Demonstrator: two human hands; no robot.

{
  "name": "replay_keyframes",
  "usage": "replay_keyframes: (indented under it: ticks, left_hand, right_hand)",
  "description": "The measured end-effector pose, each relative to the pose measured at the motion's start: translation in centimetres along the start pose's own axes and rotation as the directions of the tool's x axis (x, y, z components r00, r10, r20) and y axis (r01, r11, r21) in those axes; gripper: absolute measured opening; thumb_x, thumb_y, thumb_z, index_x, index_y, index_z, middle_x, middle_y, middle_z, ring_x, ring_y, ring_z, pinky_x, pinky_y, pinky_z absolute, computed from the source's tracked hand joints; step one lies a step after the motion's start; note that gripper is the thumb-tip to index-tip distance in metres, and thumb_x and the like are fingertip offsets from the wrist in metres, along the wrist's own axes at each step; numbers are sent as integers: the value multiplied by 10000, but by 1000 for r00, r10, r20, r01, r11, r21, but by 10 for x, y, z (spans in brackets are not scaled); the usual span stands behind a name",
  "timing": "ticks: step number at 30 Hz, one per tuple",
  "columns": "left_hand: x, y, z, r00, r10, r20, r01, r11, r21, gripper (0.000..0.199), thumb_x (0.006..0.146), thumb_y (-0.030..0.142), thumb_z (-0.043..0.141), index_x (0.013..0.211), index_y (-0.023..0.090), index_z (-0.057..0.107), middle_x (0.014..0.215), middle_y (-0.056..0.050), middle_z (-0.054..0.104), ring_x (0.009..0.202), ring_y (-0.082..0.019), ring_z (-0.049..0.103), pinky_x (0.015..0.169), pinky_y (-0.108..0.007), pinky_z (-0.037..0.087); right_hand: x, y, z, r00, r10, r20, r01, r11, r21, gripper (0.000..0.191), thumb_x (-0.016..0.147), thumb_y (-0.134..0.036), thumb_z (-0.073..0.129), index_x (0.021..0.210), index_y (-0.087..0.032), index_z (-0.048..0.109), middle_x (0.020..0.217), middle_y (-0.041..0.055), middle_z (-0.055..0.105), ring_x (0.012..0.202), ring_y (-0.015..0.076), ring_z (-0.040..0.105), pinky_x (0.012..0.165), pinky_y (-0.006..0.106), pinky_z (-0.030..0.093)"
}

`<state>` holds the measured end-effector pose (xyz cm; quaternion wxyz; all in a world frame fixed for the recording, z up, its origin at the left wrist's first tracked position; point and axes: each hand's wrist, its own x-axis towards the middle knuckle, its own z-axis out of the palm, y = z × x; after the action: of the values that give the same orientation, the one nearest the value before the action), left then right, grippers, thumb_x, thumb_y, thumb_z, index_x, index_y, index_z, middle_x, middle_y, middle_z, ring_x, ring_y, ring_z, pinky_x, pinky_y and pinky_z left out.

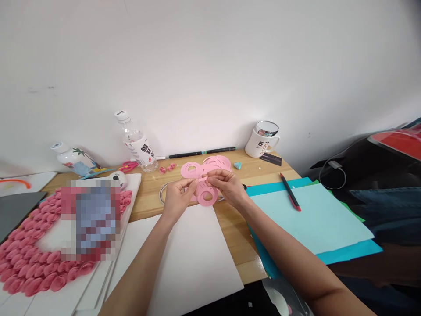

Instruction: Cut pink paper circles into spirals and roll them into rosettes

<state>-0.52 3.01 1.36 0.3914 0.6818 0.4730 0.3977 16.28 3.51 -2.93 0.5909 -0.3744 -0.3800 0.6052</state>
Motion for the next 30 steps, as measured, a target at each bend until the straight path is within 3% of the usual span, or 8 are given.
replay_keyframes:
  ticks: [11,17,24,30]
  left_hand:
    - [0,-2,1,999,18,31,-18,1000,-8,289,777,372,529,602,160,619,564,10,574,576,-125,515,600,-224,409]
    - [0,-3,0,1000,17,18,-16,1000,-15,288,780,366,523,608,157,622,561,10,568,580,-124,508,602,-225,407]
    - [1,-4,-1,1000,-16,3,16,999,-51,271,773,361,532,617,154,610,567,12,562,568,-117,489,579,-218,395]
    - [0,-2,0,1000,-8,25,10,999,-52,287,781,348,527,582,150,588,564,11,556,578,-113,479,592,-213,393]
  right_hand:
    - [0,-2,2,999,-22,-36,21,1000,-22,174,557,-249,787,636,-170,654,571,-21,648,487,82,558,514,222,475]
    - [-1,-1,4,997,-4,-81,7,999,35,173,551,-270,791,621,-170,668,583,-17,652,505,81,573,546,219,493]
    - [1,0,3,999,7,-44,-4,997,82,160,573,-242,782,704,-188,708,709,-6,694,641,86,627,677,207,516]
    - [0,-2,2,999,21,-34,-18,996,83,163,570,-206,781,712,-179,705,750,6,712,609,74,629,643,179,508]
